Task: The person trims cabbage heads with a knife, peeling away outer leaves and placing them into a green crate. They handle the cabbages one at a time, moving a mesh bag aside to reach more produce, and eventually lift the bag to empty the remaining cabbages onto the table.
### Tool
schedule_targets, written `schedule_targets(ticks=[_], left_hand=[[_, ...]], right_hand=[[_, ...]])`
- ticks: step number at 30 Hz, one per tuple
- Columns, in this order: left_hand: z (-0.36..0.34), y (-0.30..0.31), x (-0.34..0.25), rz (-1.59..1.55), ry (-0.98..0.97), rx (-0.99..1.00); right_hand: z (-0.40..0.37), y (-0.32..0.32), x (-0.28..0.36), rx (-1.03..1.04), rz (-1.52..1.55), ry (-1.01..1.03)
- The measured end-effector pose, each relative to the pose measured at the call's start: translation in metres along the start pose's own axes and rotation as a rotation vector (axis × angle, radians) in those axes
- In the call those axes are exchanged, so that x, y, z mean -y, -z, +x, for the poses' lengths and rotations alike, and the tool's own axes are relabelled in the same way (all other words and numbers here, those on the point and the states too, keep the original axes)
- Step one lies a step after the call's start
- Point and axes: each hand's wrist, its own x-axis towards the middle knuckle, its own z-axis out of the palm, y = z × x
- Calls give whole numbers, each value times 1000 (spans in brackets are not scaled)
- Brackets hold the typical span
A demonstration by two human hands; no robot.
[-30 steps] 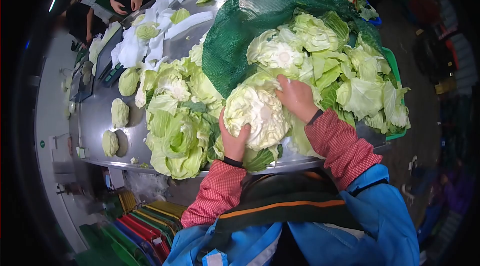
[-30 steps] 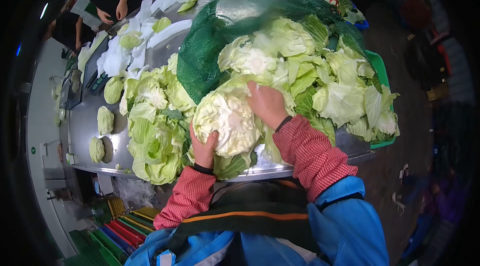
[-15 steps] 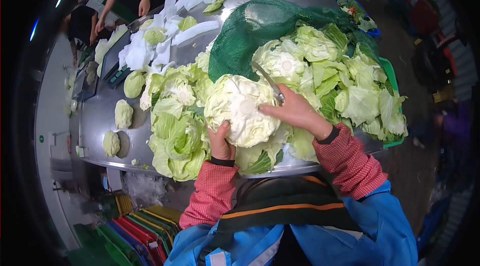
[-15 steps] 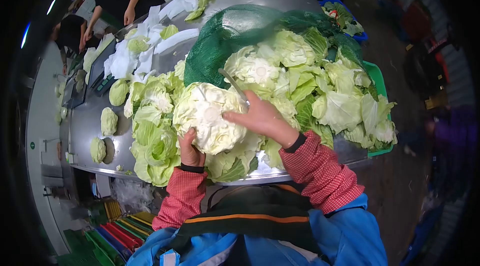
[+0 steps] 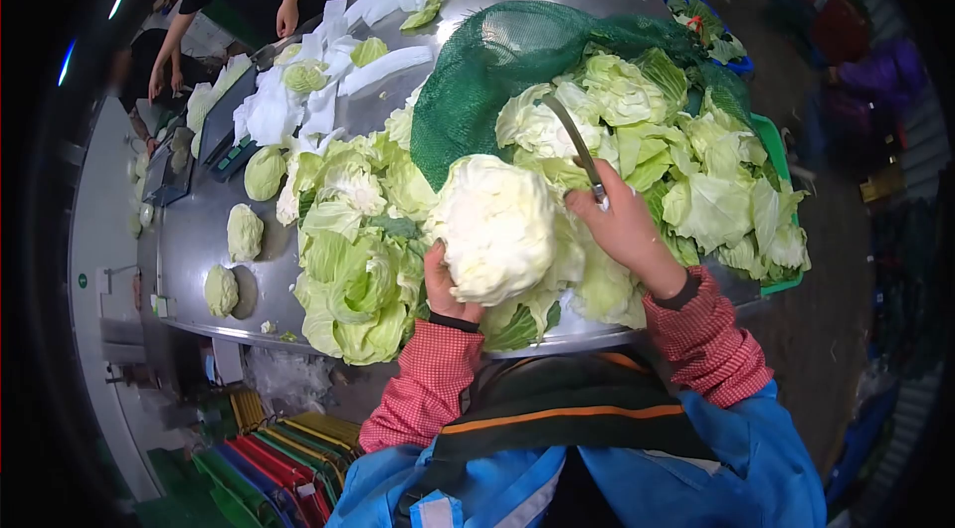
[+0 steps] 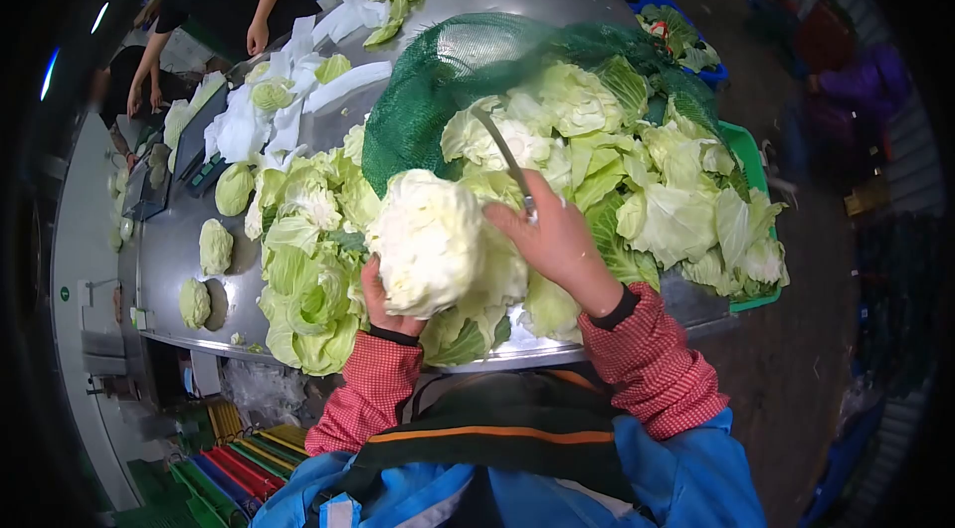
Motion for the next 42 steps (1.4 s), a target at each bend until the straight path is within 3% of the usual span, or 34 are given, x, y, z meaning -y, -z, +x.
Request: schedule_targets(ticks=[1, 3, 5, 6, 7, 9, 10, 13, 14, 17, 18, 21, 23, 28, 31, 34, 37, 40, 42], left_hand=[[1, -1, 0, 52, -14, -24], [-1, -20, -7, 203, -75, 125], [-14, -53, -29, 337, -100, 295], [-18, -58, -45, 496, -34, 307], [-16, -61, -49, 557, -28, 252], [-10, -66, -56, 690, -2, 142], [0, -37, -54, 731, -40, 189], [2, -19, -35, 656, -11, -42], [2, -4, -21, 630, -86, -138], [-2, 24, 13, 445, -226, -312], [-5, 22, 20, 447, -255, -341], [-14, 7, 37, 459, -317, -432], [-14, -7, 43, 474, -338, -496], [-13, -13, 52, 544, -389, -533], [-12, -11, 48, 541, -357, -516], [-10, -7, 47, 560, -349, -519], [-14, -8, 50, 640, -377, -494], [-15, -10, 49, 658, -364, -485], [-17, -2, 43, 800, -350, -483]], right_hand=[[-1, 4, 15, 32, 162, -6], [-1, 4, 24, 151, 220, -79], [6, 5, -4, 196, 369, 32], [8, 10, -3, 262, 370, -54], [9, 15, -3, 327, 366, -139], [9, 3, -5, 244, 237, 149], [9, -6, -7, 166, 22, 264], [17, -12, -2, 193, -95, 131], [17, -23, -20, -16, -247, 301], [-14, -22, -29, -92, -369, 253], [-31, -21, -28, -65, -475, 325], [-66, -34, -33, 51, -599, 235], [-73, -40, -34, 8, -659, 296], [-80, -47, -49, -83, -681, 334], [-91, -42, -64, -123, -779, 187], [-84, -28, -75, -134, -543, -44], [-69, -17, -55, -157, -329, -66], [-56, -39, -42, -302, -531, 264], [-39, -44, -36, -271, -623, 322]])
